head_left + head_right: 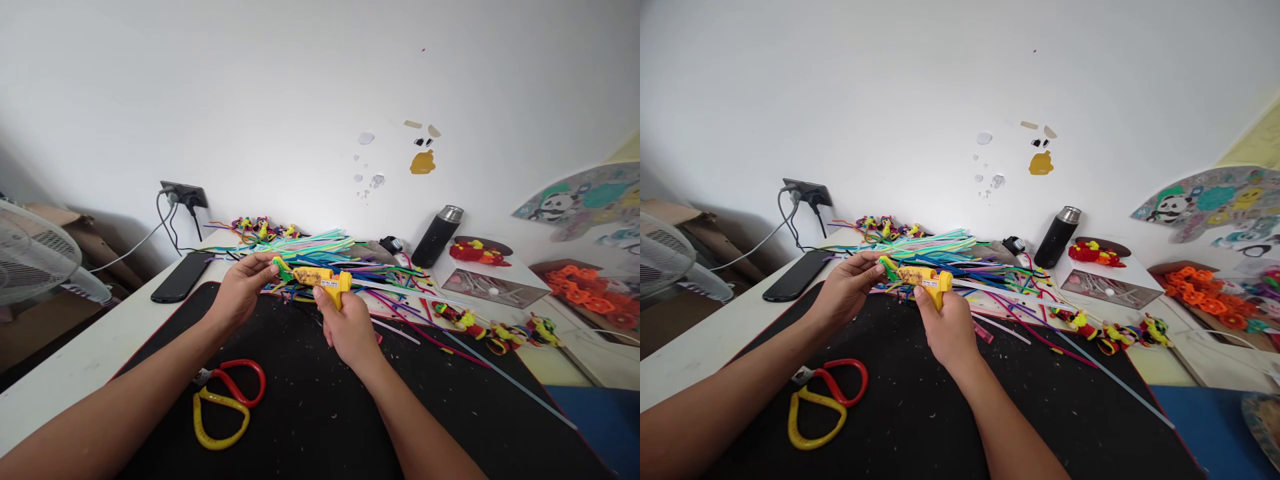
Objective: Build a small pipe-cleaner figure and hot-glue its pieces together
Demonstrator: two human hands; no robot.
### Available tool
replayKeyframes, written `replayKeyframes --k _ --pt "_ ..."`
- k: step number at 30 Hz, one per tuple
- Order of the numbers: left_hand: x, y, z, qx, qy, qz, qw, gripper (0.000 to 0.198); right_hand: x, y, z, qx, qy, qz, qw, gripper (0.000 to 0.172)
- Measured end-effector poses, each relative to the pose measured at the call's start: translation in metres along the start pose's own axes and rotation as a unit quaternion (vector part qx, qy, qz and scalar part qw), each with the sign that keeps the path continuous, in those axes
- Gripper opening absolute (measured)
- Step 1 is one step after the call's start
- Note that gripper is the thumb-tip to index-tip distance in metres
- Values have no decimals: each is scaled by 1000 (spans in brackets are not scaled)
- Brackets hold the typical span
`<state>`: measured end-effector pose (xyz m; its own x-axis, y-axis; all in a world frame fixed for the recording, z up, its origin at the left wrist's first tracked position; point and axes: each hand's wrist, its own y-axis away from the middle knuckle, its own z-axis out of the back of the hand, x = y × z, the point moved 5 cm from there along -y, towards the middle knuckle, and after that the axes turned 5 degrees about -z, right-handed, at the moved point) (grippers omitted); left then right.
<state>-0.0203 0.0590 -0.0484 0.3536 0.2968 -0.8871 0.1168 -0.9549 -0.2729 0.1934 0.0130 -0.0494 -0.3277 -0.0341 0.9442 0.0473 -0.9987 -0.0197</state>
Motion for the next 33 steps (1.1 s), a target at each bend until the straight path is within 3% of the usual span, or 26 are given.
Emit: replayKeyframes --k 33 --pt "-9 -2 4 -29 23 -29 999 33 1 0 2 -2 -21 2 1000 56"
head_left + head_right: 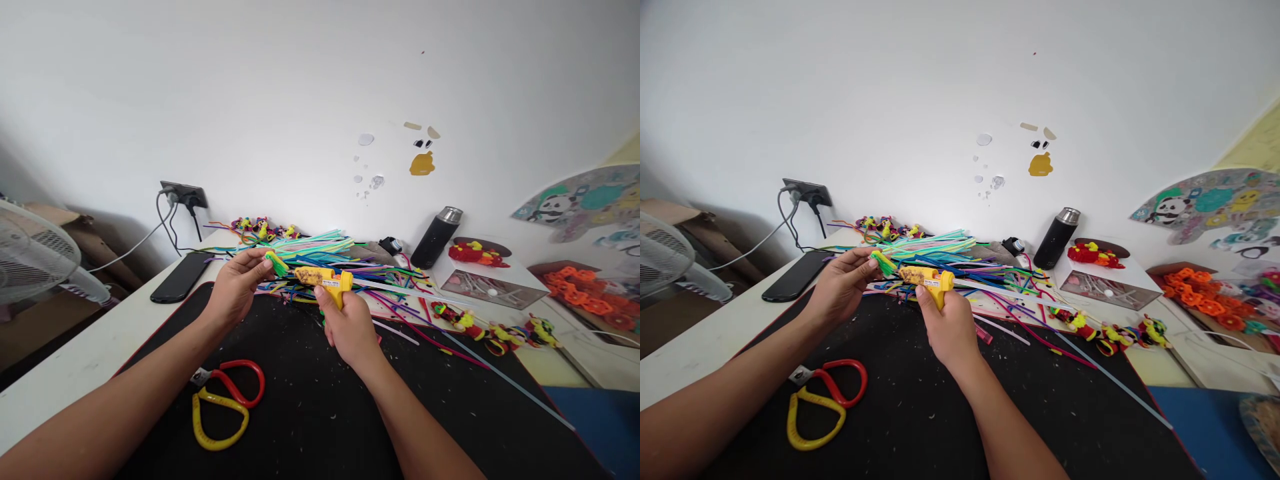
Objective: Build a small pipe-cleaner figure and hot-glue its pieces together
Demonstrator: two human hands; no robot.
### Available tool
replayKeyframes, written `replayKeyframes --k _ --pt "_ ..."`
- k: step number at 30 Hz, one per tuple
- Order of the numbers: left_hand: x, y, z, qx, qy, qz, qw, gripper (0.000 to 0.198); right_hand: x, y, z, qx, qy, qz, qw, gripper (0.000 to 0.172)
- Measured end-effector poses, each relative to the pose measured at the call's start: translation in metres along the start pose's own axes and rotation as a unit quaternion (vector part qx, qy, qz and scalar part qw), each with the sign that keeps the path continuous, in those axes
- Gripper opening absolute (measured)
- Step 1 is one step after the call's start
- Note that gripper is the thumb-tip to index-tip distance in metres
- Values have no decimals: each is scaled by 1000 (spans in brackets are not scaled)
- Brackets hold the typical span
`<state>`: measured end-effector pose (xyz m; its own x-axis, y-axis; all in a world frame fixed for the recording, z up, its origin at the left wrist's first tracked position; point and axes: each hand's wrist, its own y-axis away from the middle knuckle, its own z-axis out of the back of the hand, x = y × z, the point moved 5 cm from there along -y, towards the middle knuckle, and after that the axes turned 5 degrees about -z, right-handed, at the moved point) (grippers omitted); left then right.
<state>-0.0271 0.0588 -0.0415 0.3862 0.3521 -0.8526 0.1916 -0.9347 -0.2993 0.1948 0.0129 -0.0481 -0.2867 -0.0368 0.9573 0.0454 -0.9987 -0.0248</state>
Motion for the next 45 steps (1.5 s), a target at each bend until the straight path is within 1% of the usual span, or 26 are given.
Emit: replayKeyframes --k 7,13,16,21,25,28,30,35,37,40,45 --pt "0 0 0 -6 3 -2 1000 35 -1 -1 0 -8 32 6 999 56" --pt "1 -1 0 -8 9 2 1000 36 -3 -1 0 -14 37 8 999 54" --pt "1 -1 0 -8 12 6 1000 36 -3 -2 -1 -8 48 15 999 53" --pt "0 -3 3 -14 14 0 1000 35 -2 -3 -3 -2 115 40 993 50" --pt "4 -7 8 -26 18 6 999 35 4 1 -8 24 229 77 970 45" --pt "11 -10 13 -32 31 24 999 36 12 8 -14 54 319 124 938 38" --pt "15 -11 16 -33 34 30 998 37 15 12 -18 78 356 150 919 33" --pt "17 -11 17 -30 41 32 998 36 13 18 -30 128 417 149 888 34" --pt "16 -11 16 -21 40 34 998 36 10 20 -36 145 431 148 878 33" --pt "17 -10 15 -13 28 34 999 38 9 22 -42 166 437 147 872 27" --pt "19 -9 16 -8 8 30 999 36 9 21 -41 169 434 155 871 25"
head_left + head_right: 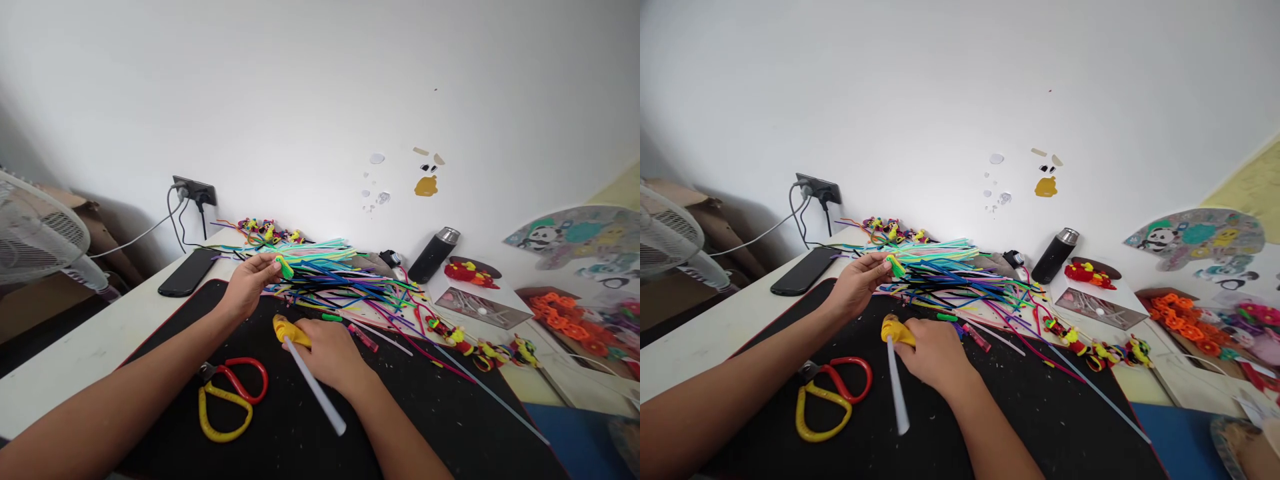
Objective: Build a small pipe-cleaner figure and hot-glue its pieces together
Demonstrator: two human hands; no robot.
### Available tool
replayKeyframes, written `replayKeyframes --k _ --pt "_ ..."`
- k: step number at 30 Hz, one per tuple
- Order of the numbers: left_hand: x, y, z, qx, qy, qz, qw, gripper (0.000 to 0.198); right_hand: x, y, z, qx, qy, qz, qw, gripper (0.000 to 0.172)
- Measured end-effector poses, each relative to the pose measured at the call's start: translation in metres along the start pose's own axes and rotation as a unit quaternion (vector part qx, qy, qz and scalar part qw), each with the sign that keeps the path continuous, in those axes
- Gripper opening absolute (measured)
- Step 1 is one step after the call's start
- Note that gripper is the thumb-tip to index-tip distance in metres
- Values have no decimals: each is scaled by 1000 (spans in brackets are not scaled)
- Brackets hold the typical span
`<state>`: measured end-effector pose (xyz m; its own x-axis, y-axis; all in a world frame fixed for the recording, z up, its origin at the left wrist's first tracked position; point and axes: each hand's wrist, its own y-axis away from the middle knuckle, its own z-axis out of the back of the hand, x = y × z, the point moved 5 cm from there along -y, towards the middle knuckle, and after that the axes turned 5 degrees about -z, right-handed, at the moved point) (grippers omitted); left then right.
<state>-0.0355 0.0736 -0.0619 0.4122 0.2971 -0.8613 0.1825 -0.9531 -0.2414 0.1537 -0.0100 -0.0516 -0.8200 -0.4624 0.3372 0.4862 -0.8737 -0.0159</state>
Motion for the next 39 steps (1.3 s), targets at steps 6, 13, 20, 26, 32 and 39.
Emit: replayKeyframes --k 6,13,20,26,32,39 --pt "0 1 -1 -5 -8 1 1000 37 2 3 -6 21 -31 43 998 37" --pt "1 3 -5 8 -10 6 1000 36 -29 -2 21 -47 -99 -37 993 23" --pt "0 5 -6 7 -16 12 1000 40 -57 -2 36 -48 -20 -143 988 17" --pt "-1 6 -8 19 -29 11 999 39 -65 -2 26 7 48 -179 983 15" --pt "3 8 -9 36 -44 14 998 37 -72 -1 26 19 69 -211 975 12" --pt "2 11 -14 49 -46 16 998 37 -67 0 20 47 79 -210 973 12"
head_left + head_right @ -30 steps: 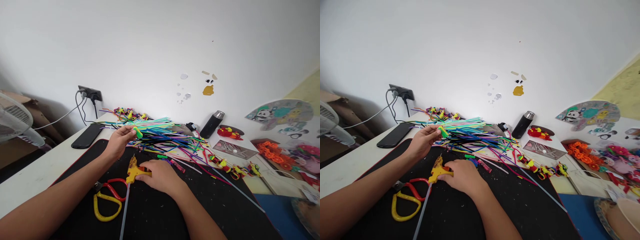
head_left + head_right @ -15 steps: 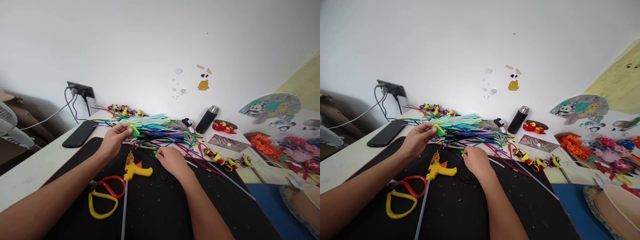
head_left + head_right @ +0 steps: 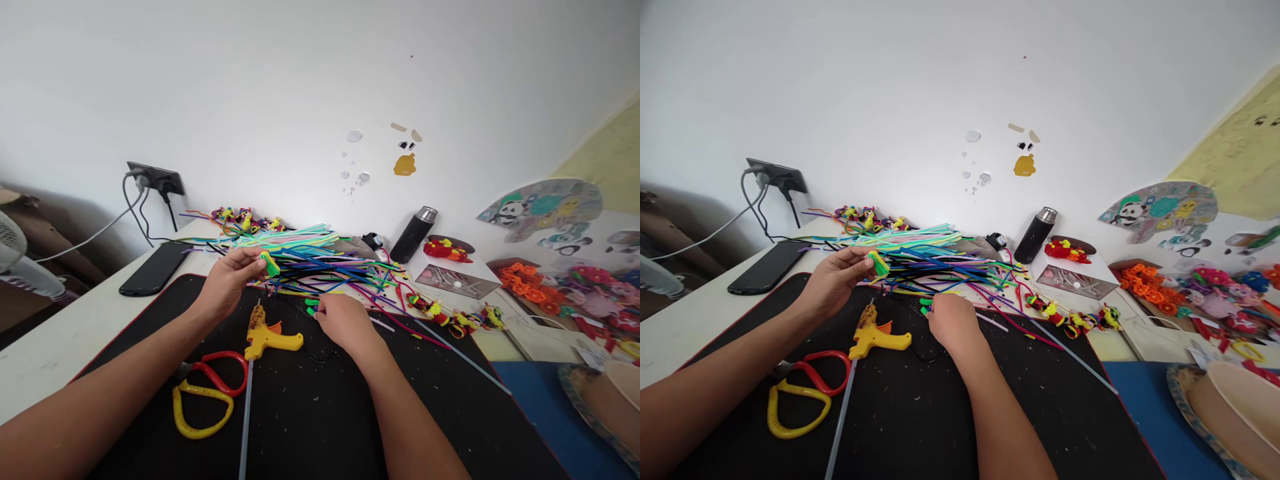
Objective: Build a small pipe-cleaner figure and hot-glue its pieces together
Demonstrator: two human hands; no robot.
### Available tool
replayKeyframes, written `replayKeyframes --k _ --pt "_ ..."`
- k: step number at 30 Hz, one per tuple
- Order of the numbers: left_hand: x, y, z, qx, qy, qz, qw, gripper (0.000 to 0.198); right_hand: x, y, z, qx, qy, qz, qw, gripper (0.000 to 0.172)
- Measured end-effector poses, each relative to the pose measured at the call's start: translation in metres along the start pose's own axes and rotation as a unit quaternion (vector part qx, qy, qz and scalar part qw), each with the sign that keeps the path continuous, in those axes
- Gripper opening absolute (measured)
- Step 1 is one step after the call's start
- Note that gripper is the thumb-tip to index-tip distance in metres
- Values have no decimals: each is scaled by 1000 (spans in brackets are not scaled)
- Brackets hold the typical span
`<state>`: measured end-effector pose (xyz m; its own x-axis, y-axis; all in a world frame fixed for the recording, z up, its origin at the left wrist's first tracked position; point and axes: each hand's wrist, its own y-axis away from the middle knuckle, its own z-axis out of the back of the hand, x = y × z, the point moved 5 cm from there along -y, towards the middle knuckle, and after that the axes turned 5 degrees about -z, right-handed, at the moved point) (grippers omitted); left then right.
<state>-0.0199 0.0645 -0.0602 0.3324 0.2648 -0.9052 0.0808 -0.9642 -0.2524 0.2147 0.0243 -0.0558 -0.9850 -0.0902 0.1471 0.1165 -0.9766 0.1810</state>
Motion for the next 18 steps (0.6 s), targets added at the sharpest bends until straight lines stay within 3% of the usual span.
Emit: replayKeyframes --k 18 --pt "6 4 -4 16 -29 19 999 39 8 1 -6 1 -1 27 1000 16"
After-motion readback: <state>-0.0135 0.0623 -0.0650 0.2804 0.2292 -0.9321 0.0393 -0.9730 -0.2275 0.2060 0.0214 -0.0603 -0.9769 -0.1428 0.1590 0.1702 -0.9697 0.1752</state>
